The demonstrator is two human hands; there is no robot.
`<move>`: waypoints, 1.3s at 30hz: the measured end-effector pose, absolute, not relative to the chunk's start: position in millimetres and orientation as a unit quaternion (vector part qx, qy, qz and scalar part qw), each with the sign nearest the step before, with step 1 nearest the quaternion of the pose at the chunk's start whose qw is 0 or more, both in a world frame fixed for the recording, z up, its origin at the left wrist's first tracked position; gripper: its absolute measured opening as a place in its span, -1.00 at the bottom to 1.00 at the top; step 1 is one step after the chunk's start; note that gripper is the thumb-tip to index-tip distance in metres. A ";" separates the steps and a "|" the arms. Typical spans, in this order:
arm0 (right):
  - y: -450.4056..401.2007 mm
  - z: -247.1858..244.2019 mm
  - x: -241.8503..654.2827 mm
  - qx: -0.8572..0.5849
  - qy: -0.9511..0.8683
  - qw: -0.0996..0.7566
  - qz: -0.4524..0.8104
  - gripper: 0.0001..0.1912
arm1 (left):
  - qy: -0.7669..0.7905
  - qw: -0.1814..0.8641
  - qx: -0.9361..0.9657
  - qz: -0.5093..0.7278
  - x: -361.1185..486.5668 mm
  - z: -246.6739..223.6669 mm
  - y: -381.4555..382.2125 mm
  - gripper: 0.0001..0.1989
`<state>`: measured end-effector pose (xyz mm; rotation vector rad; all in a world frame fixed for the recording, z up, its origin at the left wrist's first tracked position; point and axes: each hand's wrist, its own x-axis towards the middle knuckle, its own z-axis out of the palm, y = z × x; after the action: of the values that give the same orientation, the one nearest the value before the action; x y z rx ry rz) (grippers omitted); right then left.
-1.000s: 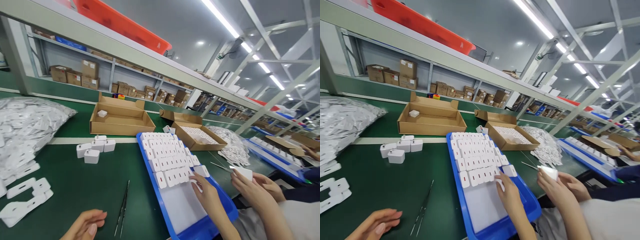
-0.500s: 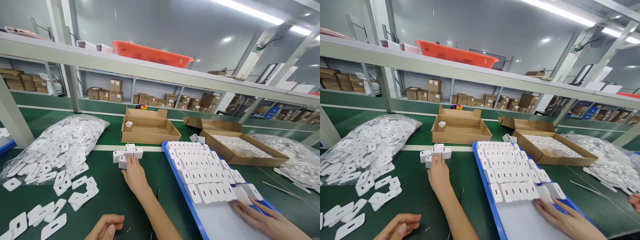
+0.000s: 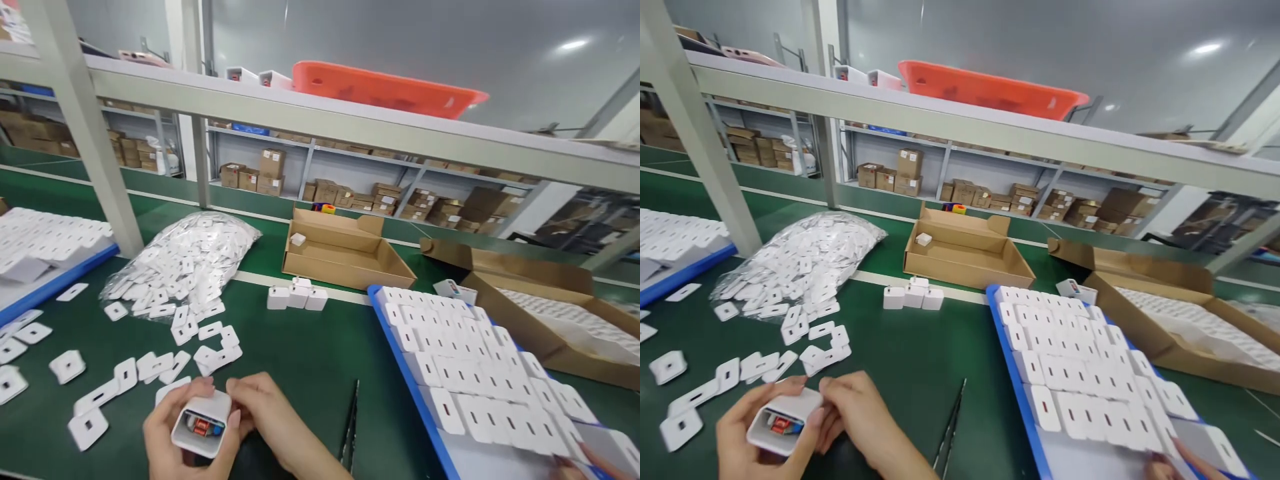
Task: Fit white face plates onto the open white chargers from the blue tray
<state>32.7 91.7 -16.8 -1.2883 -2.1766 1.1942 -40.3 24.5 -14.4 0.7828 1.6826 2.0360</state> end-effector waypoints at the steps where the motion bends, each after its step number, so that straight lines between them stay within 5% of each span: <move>1: 97.1 -16.8 28.4 -0.444 -0.790 0.175 0.384 -0.60 | 0.598 0.185 0.274 0.730 -46.6 -11.5 23.8 -0.47; 3: 109.2 -19.3 21.3 -0.417 -0.838 0.179 0.304 -0.68 | 0.619 0.184 0.275 0.712 -56.5 -6.6 21.5 -0.36; 5: 118.9 -26.1 15.6 -0.383 -0.878 0.166 0.237 -0.55 | 0.647 0.212 0.280 0.677 -60.7 -3.2 18.1 -0.30; 11: 126.7 -43.2 22.1 -0.365 -0.906 0.153 0.150 -0.69 | 0.648 0.309 0.317 0.620 -52.2 -0.5 8.1 -0.32; 18: 84.1 9.0 75.4 -0.438 -0.825 0.271 0.232 -0.68 | 0.645 0.341 0.447 0.517 -38.3 -10.5 3.2 -0.52; 23: 32.8 28.4 103.1 -0.411 -0.803 0.283 0.326 -0.74 | 0.601 0.358 0.551 0.455 -25.2 -14.5 -7.2 -0.59; 32: 2.1 12.6 117.4 -0.449 -0.844 0.254 0.146 -0.85 | 0.570 0.239 0.669 0.413 -10.6 -9.1 -22.3 -0.48; 39: -8.1 5.3 111.4 -0.445 -0.820 0.344 0.109 -0.76 | 0.501 0.195 0.694 0.479 -5.5 -6.6 -20.1 -0.56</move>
<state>111.4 -8.1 5.3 -1.1556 -2.1293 0.2837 -5.5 -20.1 -6.6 1.9447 1.4052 1.3439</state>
